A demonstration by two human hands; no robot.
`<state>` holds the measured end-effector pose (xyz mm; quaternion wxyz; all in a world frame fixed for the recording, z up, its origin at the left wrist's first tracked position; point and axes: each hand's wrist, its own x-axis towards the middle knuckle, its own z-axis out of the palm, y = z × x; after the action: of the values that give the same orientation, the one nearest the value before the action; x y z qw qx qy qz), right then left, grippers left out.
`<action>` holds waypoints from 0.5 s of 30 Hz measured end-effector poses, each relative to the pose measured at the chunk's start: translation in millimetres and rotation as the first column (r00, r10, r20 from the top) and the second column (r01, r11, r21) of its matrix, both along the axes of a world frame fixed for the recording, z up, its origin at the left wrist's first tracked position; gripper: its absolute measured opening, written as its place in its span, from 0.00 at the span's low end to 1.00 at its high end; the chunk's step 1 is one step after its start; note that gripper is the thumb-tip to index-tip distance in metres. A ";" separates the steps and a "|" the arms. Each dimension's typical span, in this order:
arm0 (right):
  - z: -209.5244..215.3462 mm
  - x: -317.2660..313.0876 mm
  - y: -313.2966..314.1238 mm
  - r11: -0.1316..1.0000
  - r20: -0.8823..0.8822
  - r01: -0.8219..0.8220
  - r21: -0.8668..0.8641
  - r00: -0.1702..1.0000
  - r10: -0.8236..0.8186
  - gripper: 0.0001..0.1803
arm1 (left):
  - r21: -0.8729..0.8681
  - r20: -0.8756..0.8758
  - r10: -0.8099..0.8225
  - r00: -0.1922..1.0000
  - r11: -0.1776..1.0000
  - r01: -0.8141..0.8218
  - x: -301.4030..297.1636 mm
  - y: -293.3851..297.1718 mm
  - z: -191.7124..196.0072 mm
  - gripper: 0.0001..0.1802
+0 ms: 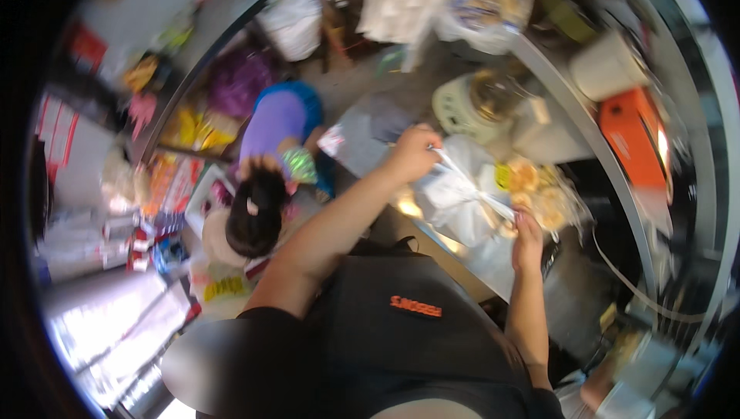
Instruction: The person assembles food orders by placing cooked meat and noodles into black containers, adding toppings from a display case, and sealing the containers with lids. The person then places the sealed containers into plastic bags and hands them to a customer.
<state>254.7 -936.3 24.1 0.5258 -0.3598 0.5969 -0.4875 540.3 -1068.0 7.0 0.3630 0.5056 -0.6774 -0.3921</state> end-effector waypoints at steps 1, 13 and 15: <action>15.3 17.2 -6.0 0.994 0.332 0.095 -0.057 0.941 -0.071 0.10 | 0.516 -0.465 -0.070 0.883 0.789 0.334 0.6 -0.9 21.2 0.06; 48.3 80.2 -54.4 0.976 -0.177 -0.166 -0.140 0.974 0.141 0.22 | 0.076 0.066 -0.380 0.923 0.924 0.375 -68.3 0.1 87.9 0.10; 44.2 64.0 -43.8 0.979 -0.312 -0.202 -0.008 0.931 0.189 0.15 | -0.362 0.319 -0.052 0.947 0.916 0.172 -63.9 -11.2 73.6 0.10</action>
<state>318.7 -980.1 68.3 0.4645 -0.4998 0.6232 -0.3823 476.4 -1079.1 80.6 0.3239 0.4384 -0.8166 -0.1897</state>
